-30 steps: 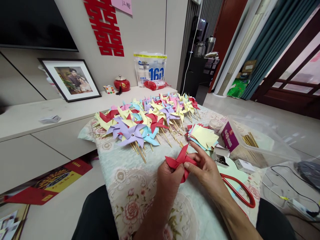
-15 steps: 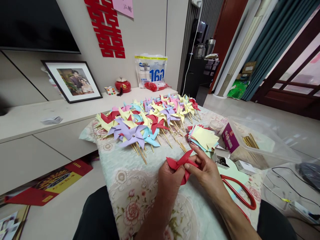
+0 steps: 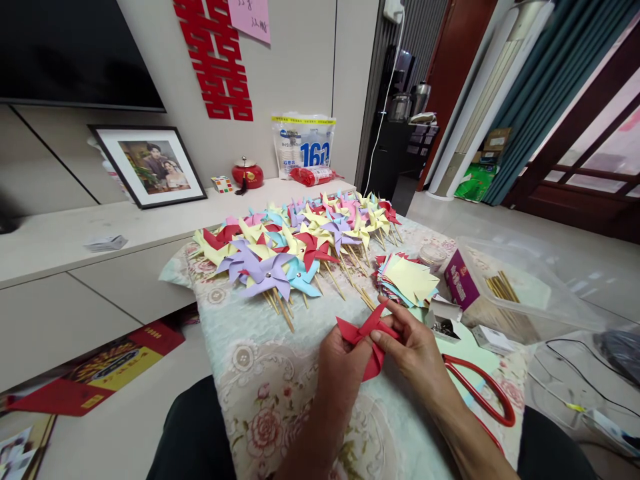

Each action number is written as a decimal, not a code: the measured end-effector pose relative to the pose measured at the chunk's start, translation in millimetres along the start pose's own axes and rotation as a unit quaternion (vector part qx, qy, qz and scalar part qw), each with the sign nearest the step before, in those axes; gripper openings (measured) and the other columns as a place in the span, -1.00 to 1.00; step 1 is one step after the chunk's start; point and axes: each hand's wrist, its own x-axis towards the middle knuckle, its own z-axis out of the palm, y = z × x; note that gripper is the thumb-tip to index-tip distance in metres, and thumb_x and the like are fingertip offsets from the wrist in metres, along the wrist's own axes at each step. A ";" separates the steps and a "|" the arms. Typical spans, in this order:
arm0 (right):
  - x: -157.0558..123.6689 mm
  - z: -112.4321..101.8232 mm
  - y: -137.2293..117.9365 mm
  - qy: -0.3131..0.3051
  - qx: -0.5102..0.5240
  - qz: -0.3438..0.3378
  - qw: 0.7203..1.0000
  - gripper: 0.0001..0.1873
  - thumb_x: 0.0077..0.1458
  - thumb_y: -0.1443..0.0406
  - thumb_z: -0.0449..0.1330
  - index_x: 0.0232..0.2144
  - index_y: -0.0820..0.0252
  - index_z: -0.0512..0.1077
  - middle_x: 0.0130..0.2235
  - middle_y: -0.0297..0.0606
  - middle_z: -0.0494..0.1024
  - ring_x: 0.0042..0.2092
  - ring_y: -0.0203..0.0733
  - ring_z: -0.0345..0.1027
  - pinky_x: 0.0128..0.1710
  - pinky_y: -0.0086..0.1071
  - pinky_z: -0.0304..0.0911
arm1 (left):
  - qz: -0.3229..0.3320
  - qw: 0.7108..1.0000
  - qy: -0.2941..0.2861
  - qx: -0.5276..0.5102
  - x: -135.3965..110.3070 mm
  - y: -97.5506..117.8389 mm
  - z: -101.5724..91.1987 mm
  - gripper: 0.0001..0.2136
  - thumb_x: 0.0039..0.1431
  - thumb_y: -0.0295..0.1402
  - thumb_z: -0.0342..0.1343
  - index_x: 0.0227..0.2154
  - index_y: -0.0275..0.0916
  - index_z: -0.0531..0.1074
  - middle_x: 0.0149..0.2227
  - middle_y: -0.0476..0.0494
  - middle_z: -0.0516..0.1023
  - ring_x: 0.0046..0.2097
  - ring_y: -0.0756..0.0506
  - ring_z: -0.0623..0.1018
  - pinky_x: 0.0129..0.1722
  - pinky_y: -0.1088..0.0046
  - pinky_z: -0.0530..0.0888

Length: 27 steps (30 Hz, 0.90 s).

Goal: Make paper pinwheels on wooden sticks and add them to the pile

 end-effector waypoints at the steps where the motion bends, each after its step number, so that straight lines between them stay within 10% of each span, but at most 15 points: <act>1: -0.1 0.0 -1.0 0.000 -0.006 0.002 1.000 -0.28 -0.07 0.20 0.37 0.14 0.27 0.35 -0.38 -0.34 0.54 -0.38 -0.19 0.43 -0.32 -0.31 0.33 | 0.000 1.000 -0.007 -0.004 -0.3 0.1 -0.1 -0.79 -0.13 -0.33 0.31 -0.38 -0.29 0.60 -0.42 -0.13 0.68 -0.26 -0.21 0.65 -0.25 0.37 0.54; 15: 1.1 -2.9 -2.3 -0.011 0.042 0.045 0.998 -0.31 -0.10 0.19 0.39 0.08 0.25 0.33 -0.42 -0.38 0.54 -0.43 -0.24 0.38 -0.39 -0.38 0.23 | -0.031 0.996 -0.071 -0.040 7.5 -12.5 -10.2 -0.73 -0.11 -0.29 0.38 -0.34 -0.35 0.60 -0.38 -0.17 0.69 -0.35 -0.14 0.61 -0.25 0.36 0.52; 27: -1.2 -36.9 -19.9 0.033 -0.099 -0.036 0.994 -0.51 0.02 0.07 0.37 -0.03 0.14 0.52 -0.15 -0.16 0.63 -0.17 -0.08 0.51 -0.09 -0.21 0.40 | -0.027 0.999 0.030 0.021 9.9 -6.5 -11.2 -0.83 -0.26 -0.39 0.34 -0.54 -0.33 0.52 -0.59 -0.01 0.51 -0.52 -0.01 0.42 -0.47 0.49 0.37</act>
